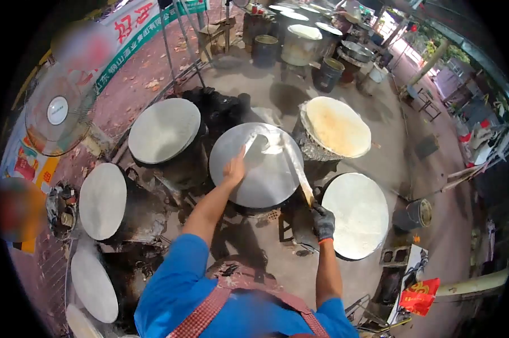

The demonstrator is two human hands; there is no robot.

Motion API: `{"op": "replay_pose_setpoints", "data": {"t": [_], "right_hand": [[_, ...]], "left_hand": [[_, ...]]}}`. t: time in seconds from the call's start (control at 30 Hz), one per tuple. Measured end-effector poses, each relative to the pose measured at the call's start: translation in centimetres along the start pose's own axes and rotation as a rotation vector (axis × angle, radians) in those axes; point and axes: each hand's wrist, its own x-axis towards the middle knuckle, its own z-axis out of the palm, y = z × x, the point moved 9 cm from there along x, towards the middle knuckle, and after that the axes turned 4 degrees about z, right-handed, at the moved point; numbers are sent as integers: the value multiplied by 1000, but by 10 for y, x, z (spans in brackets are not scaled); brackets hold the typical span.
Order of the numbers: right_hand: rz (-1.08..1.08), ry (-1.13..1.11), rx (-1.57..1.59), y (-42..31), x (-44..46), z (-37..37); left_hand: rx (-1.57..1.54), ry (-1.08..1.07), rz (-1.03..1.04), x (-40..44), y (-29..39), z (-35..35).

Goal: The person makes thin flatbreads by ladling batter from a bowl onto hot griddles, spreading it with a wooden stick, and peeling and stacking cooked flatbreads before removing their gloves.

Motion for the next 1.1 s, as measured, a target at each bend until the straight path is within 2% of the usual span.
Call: {"op": "replay_pose_setpoints", "data": {"t": [0.03,0.1,0.13,0.2,0.23,0.27,0.33,0.37,0.4,0.43,0.47,0.5,0.53,0.6,0.63,0.7,0.73,0.77,0.83,0.87,0.9,0.93,0.97,1.03,1.07,1.1], "right_hand": [[74,20,43,5,3,7],[-106,129,235,0,15,41],[51,95,50,11,29,71],[-86,158,-416,-4,36,77],[-98,159,-496,-2,40,70],[2,94,-226,10,47,72],[191,-14,306,33,53,83],[289,56,383,43,63,102],[139,127,99,46,81,121],[41,212,-53,0,81,135],[-172,111,-218,46,129,180],[-89,70,-530,18,116,162],[-31,6,-847,-20,97,142],[221,-133,-202,-42,66,85],[228,-68,-206,-40,65,91],[259,50,-246,-12,50,118],[69,296,-169,-28,42,134],[-359,143,-693,-23,54,186],[-621,-71,-1025,-33,51,203],[-438,-88,-859,-63,47,152],[-34,-149,-123,-63,35,120],[261,43,679,-62,13,86],[334,-29,415,-32,29,94],[-4,-54,-186,21,68,159],[-168,6,-463,47,84,190],[-236,-19,-458,23,75,196]], "left_hand": [[56,-33,36,2,5,-4],[17,1,55,16,6,4],[9,10,59,18,2,6],[-146,63,-82,24,6,-22],[-210,90,-140,26,7,-43],[-379,124,-152,27,4,-65],[-648,228,13,11,1,-115],[-562,263,100,14,-25,-104],[-644,267,394,-6,-21,-115],[-601,255,378,-21,-45,-98],[-612,212,292,-49,-61,-87],[-751,20,87,-80,-71,-80],[-749,-12,21,-103,-105,-54],[-621,-27,-29,-151,-123,-58],[-719,-118,-176,-172,-122,-65],[-710,-69,-129,-190,-150,-47],[-748,-76,-152,-194,-159,-37],[-786,-81,-174,-198,-168,-28],[-758,-189,-308,-202,-168,-33],[-727,-255,-388,-206,-166,-40],[-704,-270,-389,-205,-163,-47],[-697,-240,-327,-197,-162,-47],[-581,-67,-64,-190,-156,-58],[-661,-77,-129,-190,-180,-36],[-790,-129,-226,-191,-169,-38],[-911,-170,-332,-193,-157,-42]]}}
